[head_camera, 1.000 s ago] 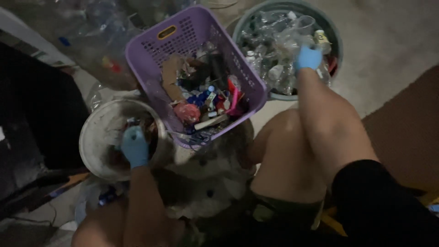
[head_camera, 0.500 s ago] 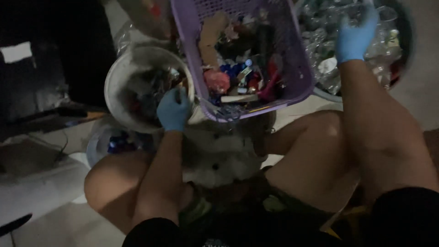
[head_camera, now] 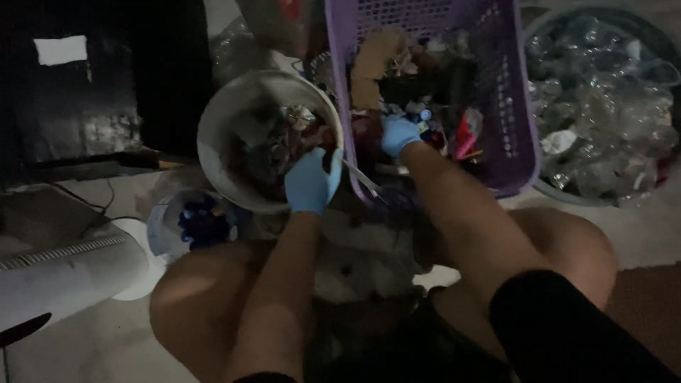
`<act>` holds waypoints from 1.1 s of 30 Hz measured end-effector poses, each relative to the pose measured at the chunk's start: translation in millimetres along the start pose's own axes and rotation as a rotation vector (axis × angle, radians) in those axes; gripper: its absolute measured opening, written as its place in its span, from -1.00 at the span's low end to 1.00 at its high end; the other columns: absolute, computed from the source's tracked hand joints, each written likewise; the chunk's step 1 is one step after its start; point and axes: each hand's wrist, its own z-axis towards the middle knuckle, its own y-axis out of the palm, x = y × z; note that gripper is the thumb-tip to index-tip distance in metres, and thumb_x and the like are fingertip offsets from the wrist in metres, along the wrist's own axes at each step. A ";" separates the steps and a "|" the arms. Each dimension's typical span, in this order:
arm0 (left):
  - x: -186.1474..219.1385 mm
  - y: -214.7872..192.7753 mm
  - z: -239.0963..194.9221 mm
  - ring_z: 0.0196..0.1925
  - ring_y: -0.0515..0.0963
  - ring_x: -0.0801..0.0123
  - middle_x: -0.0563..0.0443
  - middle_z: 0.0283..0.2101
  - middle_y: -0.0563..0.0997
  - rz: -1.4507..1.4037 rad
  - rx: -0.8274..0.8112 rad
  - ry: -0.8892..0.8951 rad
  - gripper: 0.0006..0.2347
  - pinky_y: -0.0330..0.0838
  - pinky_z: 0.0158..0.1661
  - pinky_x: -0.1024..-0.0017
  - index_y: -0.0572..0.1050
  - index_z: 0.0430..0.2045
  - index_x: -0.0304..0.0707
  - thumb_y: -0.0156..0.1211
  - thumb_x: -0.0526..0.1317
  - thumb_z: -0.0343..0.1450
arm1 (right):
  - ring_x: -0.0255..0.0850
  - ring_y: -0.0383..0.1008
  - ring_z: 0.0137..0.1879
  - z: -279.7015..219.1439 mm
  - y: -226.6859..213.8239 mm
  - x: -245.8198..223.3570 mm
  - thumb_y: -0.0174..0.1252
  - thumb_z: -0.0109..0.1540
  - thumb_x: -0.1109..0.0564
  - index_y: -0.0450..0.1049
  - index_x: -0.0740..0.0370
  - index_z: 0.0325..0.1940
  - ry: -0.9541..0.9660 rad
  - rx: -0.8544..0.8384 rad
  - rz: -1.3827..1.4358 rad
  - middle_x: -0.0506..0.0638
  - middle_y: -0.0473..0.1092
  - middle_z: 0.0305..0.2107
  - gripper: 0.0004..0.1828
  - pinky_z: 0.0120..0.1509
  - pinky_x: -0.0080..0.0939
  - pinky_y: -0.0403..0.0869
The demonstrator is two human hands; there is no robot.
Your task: The person sits on the floor and sorts items from a purple basket into a white bucket. They handle various plastic containers, lids, and wrappers, using scissors to cut open a small container before placing the contents into the bucket.
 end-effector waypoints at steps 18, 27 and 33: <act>0.5 -0.1 -7.3 -0.35 0.72 0.10 -0.15 -0.46 0.68 0.079 0.334 0.253 -0.59 0.58 -0.42 0.20 0.62 -0.23 -0.28 0.08 0.13 0.51 | 0.21 0.57 0.05 95.9 82.1 65.9 0.18 0.27 0.02 0.61 0.19 0.02 0.153 0.182 0.333 0.21 0.58 -0.15 -0.69 0.09 0.20 0.57; -9.8 10.4 1.6 -0.34 0.73 0.09 -0.16 -0.42 0.69 0.084 0.390 0.284 -0.60 0.62 -0.38 0.20 0.64 -0.21 -0.20 0.07 0.15 0.53 | 0.08 0.49 0.26 -47.8 -146.2 48.8 0.49 0.19 -0.09 0.53 0.28 0.17 0.187 0.375 1.063 0.22 0.52 0.05 -0.41 0.31 0.08 0.47; -18.7 6.6 15.9 0.08 0.55 -0.10 -0.23 0.07 0.59 -0.193 0.299 0.460 -0.56 0.42 0.03 0.05 0.51 0.14 -0.33 0.00 0.05 0.55 | 0.05 0.41 0.39 -163.3 -263.2 39.2 0.41 0.09 -0.17 0.32 0.30 0.37 0.292 0.348 1.362 0.14 0.37 0.29 -0.11 0.55 0.03 0.45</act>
